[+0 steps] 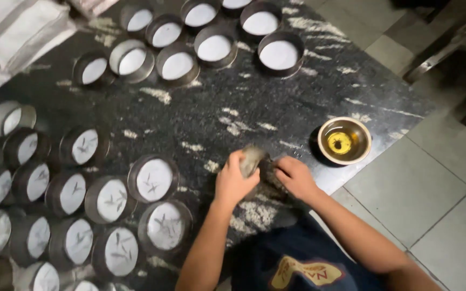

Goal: The person dips a brush into a bowl of oil and brushes the inside of round metal baking molds one at a time, then places each greased mold on a marble table with other prepared molds. They continue greasing and arranging molds across the table throughout the clip.

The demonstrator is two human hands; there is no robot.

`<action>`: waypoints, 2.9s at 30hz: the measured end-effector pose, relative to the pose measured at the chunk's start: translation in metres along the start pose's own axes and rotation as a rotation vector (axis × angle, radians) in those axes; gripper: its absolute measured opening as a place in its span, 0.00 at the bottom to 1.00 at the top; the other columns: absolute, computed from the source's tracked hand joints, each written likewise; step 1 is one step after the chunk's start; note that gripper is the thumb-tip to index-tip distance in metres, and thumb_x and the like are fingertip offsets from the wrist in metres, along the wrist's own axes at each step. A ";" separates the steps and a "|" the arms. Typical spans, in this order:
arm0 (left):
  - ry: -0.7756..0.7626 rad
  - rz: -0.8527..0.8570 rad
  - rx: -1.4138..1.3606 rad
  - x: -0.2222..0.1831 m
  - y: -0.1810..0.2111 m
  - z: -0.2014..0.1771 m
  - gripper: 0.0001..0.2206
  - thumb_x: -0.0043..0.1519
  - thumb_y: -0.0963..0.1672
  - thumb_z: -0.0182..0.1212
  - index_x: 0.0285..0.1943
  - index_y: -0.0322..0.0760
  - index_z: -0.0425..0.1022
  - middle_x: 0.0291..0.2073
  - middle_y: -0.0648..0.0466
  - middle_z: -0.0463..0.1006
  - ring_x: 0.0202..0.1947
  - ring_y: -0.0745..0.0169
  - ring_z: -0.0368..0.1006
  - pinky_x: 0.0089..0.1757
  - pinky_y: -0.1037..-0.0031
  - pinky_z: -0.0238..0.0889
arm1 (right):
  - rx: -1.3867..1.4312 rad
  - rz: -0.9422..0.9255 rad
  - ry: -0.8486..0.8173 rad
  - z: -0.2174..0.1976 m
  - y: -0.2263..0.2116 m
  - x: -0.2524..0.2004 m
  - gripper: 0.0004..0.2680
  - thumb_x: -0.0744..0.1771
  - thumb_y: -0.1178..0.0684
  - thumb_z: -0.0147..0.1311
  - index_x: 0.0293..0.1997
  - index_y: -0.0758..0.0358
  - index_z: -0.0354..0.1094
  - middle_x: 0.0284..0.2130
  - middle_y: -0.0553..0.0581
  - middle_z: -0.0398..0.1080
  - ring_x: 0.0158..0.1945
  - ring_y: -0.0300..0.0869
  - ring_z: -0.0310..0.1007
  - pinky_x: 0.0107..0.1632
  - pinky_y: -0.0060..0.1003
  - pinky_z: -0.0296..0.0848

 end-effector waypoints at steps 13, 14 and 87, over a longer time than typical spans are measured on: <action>0.169 0.249 -0.076 -0.043 0.006 -0.017 0.28 0.55 0.46 0.69 0.65 0.38 0.69 0.64 0.35 0.68 0.56 0.32 0.73 0.49 0.57 0.71 | 0.731 0.621 -0.450 0.053 0.035 -0.027 0.08 0.64 0.57 0.52 0.39 0.71 0.77 0.26 0.62 0.76 0.28 0.48 0.72 0.36 0.40 0.73; 0.173 0.254 -0.074 -0.039 0.009 -0.022 0.28 0.55 0.46 0.69 0.65 0.38 0.69 0.64 0.35 0.68 0.56 0.32 0.73 0.49 0.57 0.71 | 0.729 0.614 -0.448 0.050 0.028 -0.024 0.08 0.64 0.57 0.52 0.39 0.71 0.77 0.26 0.62 0.76 0.28 0.48 0.72 0.36 0.40 0.73; 0.531 -0.036 0.383 0.237 -0.362 -0.233 0.19 0.63 0.49 0.64 0.57 0.31 0.74 0.55 0.37 0.75 0.59 0.34 0.69 0.58 0.50 0.60 | -0.154 0.357 0.042 -0.161 0.293 -0.027 0.08 0.63 0.56 0.57 0.40 0.68 0.81 0.36 0.58 0.79 0.46 0.44 0.79 0.57 0.40 0.69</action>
Point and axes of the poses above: each hand's wrist, its own x-axis towards the middle knuckle, its own z-axis out of the palm, y = z × x, the point moved 8 cm from there along x, towards the middle knuckle
